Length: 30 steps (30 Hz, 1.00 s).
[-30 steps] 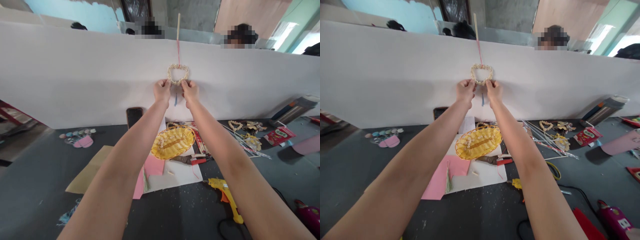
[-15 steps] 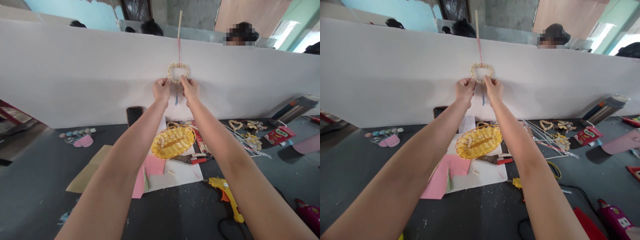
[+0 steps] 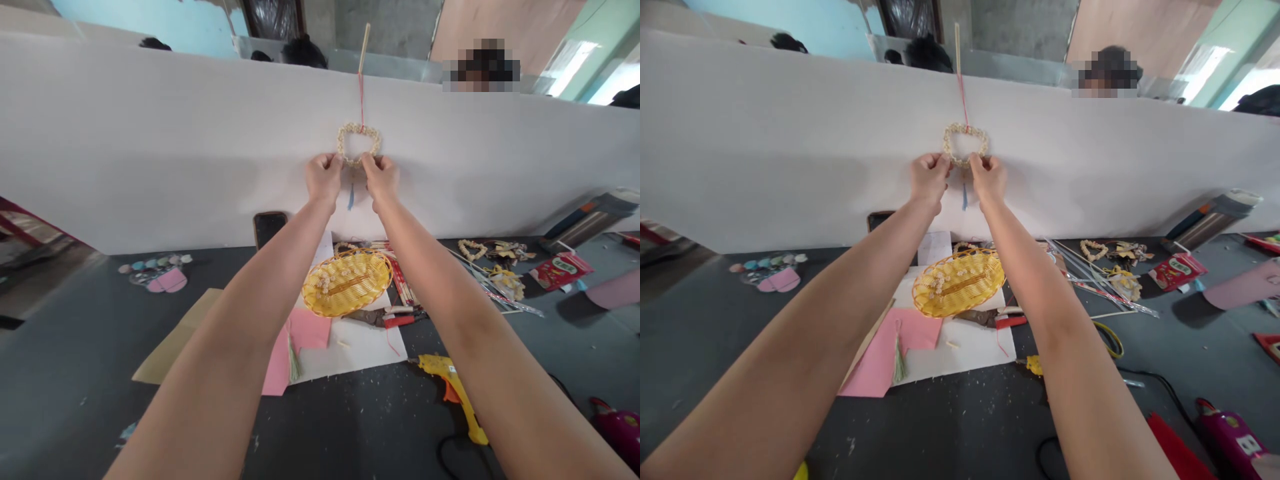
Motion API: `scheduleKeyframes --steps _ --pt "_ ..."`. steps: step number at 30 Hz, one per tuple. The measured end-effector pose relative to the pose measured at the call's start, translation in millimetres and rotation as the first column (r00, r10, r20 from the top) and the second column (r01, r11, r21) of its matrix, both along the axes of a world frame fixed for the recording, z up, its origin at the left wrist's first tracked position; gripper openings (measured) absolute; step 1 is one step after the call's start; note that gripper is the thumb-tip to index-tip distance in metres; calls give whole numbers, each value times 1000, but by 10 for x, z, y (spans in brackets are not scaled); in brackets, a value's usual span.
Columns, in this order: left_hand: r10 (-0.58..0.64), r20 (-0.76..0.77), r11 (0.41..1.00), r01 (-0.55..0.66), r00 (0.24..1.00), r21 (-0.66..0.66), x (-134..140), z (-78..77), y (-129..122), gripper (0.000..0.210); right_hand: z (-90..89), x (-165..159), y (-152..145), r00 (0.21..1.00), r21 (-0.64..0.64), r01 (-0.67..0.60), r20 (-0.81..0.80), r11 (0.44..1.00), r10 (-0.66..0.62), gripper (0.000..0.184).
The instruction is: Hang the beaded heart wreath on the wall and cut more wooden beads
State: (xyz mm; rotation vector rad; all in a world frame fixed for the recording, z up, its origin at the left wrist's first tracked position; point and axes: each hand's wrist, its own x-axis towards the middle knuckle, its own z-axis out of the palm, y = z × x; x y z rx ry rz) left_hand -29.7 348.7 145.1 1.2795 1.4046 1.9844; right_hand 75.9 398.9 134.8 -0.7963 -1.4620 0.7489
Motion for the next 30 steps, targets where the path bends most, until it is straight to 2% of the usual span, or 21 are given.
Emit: scheduleKeyframes --steps 4,10,15,21,30 --pt "-12 -5 1000 12 1000 -16 -17 19 -14 23 1 -22 -17 995 -14 69 -69 997 -70 32" --pt "-6 17 999 6 1000 -41 -30 93 16 25 48 -21 -80 988 -84 152 -17 985 -154 34" --pt "11 8 999 -11 1000 -39 -34 94 27 30 72 -9 -103 991 -69 132 -12 989 -133 31" --pt "2 -8 999 -2 1000 -36 -65 59 51 35 106 -4 -164 989 -120 147 -12 982 -150 27" --pt "-6 26 999 7 1000 -46 -59 108 7 31 134 5 -221 984 -127 177 7 976 -177 29"
